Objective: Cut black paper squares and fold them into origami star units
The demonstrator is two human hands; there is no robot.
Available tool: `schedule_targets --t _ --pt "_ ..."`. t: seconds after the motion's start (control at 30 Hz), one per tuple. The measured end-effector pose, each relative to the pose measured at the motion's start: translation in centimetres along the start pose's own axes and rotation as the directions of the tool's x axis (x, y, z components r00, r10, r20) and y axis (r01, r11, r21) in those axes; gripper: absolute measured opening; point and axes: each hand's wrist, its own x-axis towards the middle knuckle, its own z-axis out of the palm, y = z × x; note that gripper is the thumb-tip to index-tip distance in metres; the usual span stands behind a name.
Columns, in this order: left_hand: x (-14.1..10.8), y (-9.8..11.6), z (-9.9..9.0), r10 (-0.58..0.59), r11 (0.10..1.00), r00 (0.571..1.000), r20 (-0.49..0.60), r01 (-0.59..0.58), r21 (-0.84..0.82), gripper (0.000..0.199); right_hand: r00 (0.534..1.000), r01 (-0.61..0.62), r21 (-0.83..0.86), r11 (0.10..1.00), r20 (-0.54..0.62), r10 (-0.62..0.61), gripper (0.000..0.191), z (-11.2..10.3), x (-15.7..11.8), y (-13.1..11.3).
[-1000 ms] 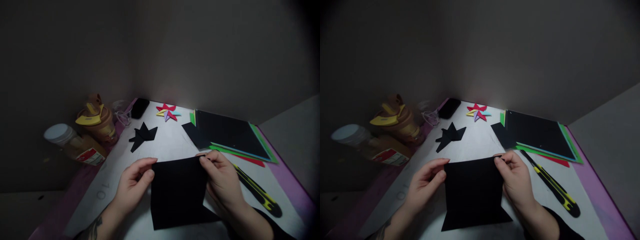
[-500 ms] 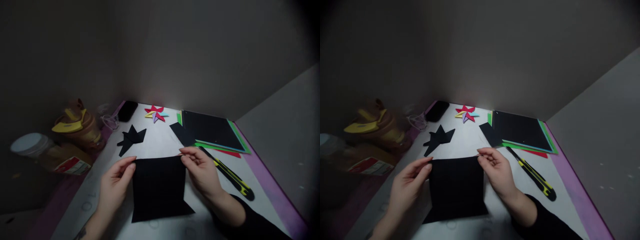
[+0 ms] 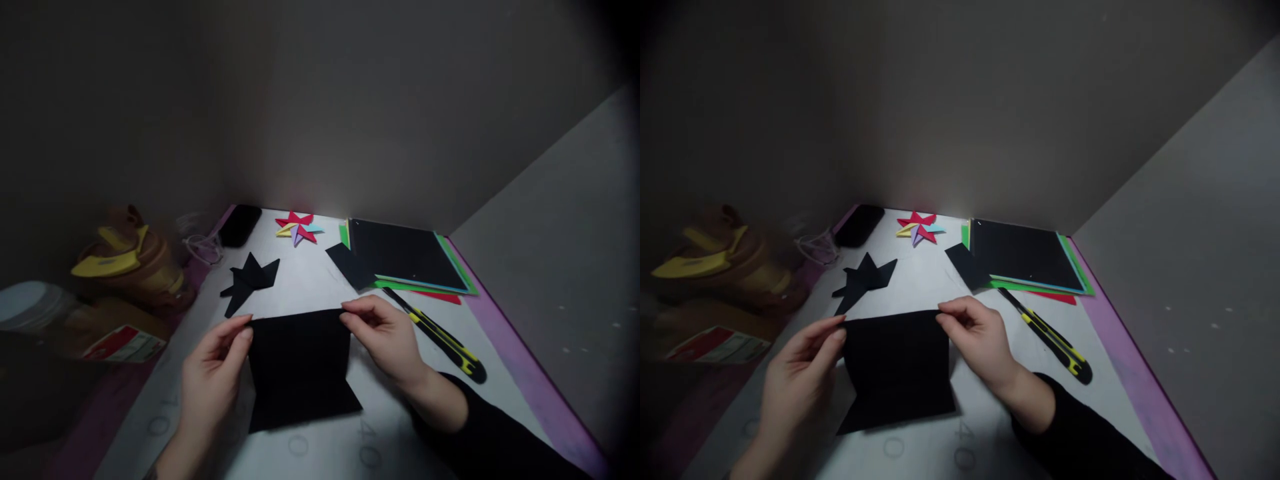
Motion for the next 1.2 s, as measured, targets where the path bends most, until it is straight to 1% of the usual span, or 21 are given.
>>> schedule_targets --t 0.13,0.2,0.3,0.37,0.4,0.5,0.57,0.63,0.7,0.83,0.93,1.0,1.1,1.2 --pt "0.1 0.0 -0.2 0.05 0.998 0.997 0.062 -0.051 0.025 0.033 1.0 0.001 -0.014 1.0 -0.002 -0.001 0.006 0.0 0.1 0.0" --pt "0.1 0.1 -0.4 0.09 0.993 0.992 0.086 -0.096 0.065 0.03 1.0 0.01 -0.031 0.999 -0.006 -0.01 0.006 -0.1 0.2 -0.1" --pt "0.0 0.3 -0.9 0.206 0.963 0.97 0.133 -0.225 0.147 0.021 0.996 0.089 -0.052 0.995 -0.004 -0.089 0.007 -0.5 0.2 0.0" --pt "-0.1 0.3 -1.2 0.325 0.921 0.932 0.161 -0.351 0.168 0.017 0.983 0.184 -0.057 0.981 0.025 -0.183 0.011 -0.8 0.1 0.1" --pt "-0.2 0.3 -1.4 0.392 0.894 0.904 0.172 -0.418 0.162 0.017 0.972 0.232 -0.054 0.971 0.045 -0.229 0.014 -1.0 0.0 0.2" --pt "-0.3 0.4 -1.9 0.562 0.801 0.796 0.227 -0.592 0.094 0.027 0.93 0.357 -0.028 0.934 0.104 -0.352 0.027 -1.4 -0.1 0.6" --pt "-0.3 0.4 -2.2 0.615 0.758 0.74 0.273 -0.65 0.053 0.034 0.896 0.428 -0.012 0.904 0.142 -0.422 0.036 -1.7 -0.2 0.8" --pt "-0.2 0.4 -2.4 0.632 0.739 0.712 0.307 -0.673 0.04 0.038 0.864 0.478 0.0 0.878 0.177 -0.47 0.042 -1.9 -0.2 0.9" --pt "-0.1 0.3 -2.5 0.623 0.742 0.713 0.321 -0.669 0.044 0.037 0.853 0.496 -0.005 0.868 0.191 -0.486 0.043 -2.0 -0.2 1.0" --pt "-0.1 0.2 -2.3 0.573 0.784 0.757 0.314 -0.618 0.06 0.028 0.854 0.504 -0.04 0.863 0.172 -0.491 0.043 -1.9 -0.1 1.0" --pt "-0.1 0.2 -2.2 0.584 0.776 0.749 0.313 -0.628 0.054 0.031 0.847 0.515 -0.014 0.857 0.166 -0.506 0.046 -1.7 -0.1 0.9" --pt "0.0 0.3 -2.2 0.594 0.767 0.738 0.319 -0.639 0.049 0.034 0.858 0.495 -0.001 0.869 0.158 -0.488 0.045 -1.7 -0.1 0.8" --pt "0.1 0.3 -2.3 0.6 0.764 0.735 0.317 -0.644 0.049 0.034 0.881 0.45 0.015 0.893 0.157 -0.447 0.041 -1.7 -0.1 0.8" --pt "0.0 0.2 -2.5 0.601 0.765 0.732 0.321 -0.643 0.033 0.034 0.879 0.454 0.046 0.89 0.145 -0.455 0.043 -1.8 -0.1 0.6"
